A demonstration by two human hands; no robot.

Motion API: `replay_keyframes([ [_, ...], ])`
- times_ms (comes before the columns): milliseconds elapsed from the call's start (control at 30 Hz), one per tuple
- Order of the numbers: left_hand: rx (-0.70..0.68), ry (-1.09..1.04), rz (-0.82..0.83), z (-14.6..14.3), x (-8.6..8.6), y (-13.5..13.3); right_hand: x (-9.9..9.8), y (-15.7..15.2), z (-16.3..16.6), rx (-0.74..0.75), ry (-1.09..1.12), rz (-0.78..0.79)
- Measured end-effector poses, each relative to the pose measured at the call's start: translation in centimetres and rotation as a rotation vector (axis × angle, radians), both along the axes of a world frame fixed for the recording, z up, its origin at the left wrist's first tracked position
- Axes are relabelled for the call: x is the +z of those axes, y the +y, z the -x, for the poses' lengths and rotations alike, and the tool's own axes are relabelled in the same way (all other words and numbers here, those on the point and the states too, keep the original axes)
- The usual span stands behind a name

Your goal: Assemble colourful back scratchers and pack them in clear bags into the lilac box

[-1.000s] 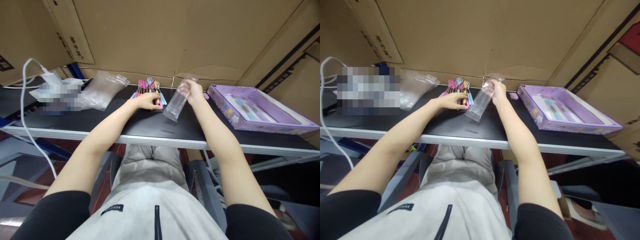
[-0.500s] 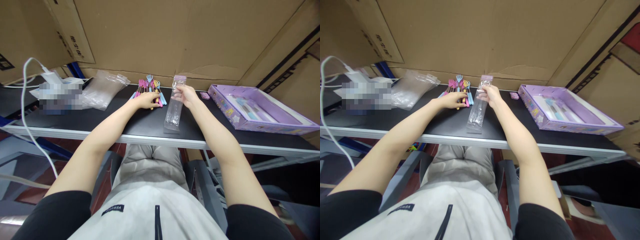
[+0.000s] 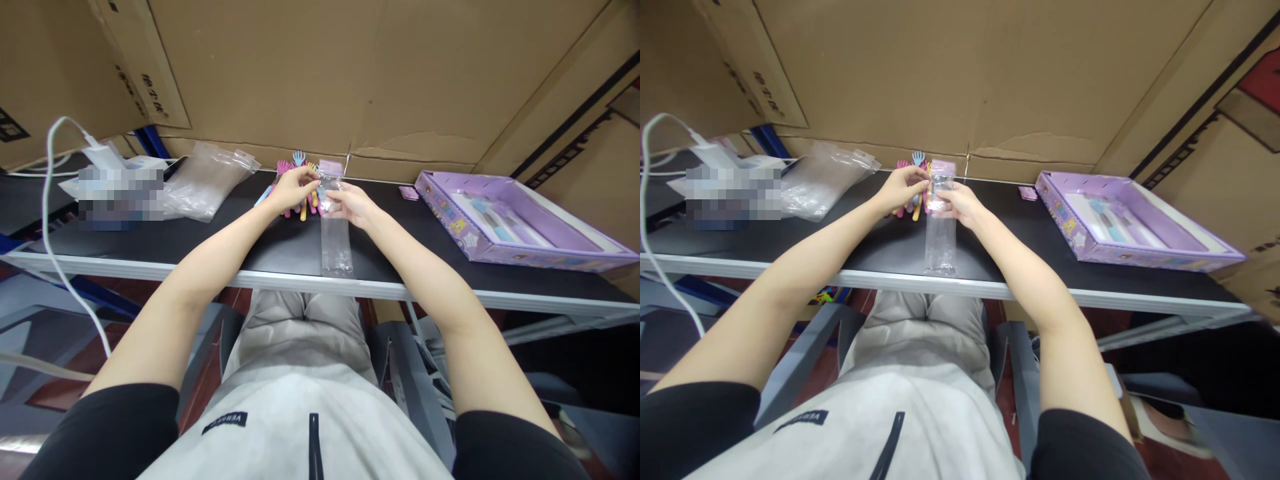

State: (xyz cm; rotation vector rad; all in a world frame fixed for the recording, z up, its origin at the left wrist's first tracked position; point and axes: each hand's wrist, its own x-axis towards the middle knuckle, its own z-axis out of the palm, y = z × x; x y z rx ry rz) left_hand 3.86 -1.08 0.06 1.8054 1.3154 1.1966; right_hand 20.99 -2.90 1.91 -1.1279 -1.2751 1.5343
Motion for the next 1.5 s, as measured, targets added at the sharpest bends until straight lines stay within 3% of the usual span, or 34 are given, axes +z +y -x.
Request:
replay_keyframes([
  [233,0.099,-0.335,0.124,-1.0,0.1,0.7,-0.3,-0.3,0.4,0.040,-0.018,0.015],
  [367,0.136,-0.420,0.176,-1.3,0.4,0.5,-0.4,-0.5,0.5,0.077,-0.037,0.013],
  [733,0.149,-0.398,0.120,-0.8,0.0,0.7,-1.3,0.1,0.5,0.137,-0.018,-0.022],
  [900,0.168,-0.413,0.126,-0.6,0.0,0.7,-1.3,0.7,0.6,-0.169,-0.008,-0.133],
  [1000,0.173,-0.415,0.126,-0.6,0.0,0.7,-1.0,0.8,0.5,-0.244,-0.008,-0.201],
  [1267,0.125,-0.339,0.122,-0.6,0.0,0.5,-0.5,0.2,0.4,-0.173,-0.046,-0.156],
  [1500,0.058,-0.406,0.132,-0.7,-0.1,0.6,-0.6,0.6,0.2,-0.155,-0.034,-0.129],
])
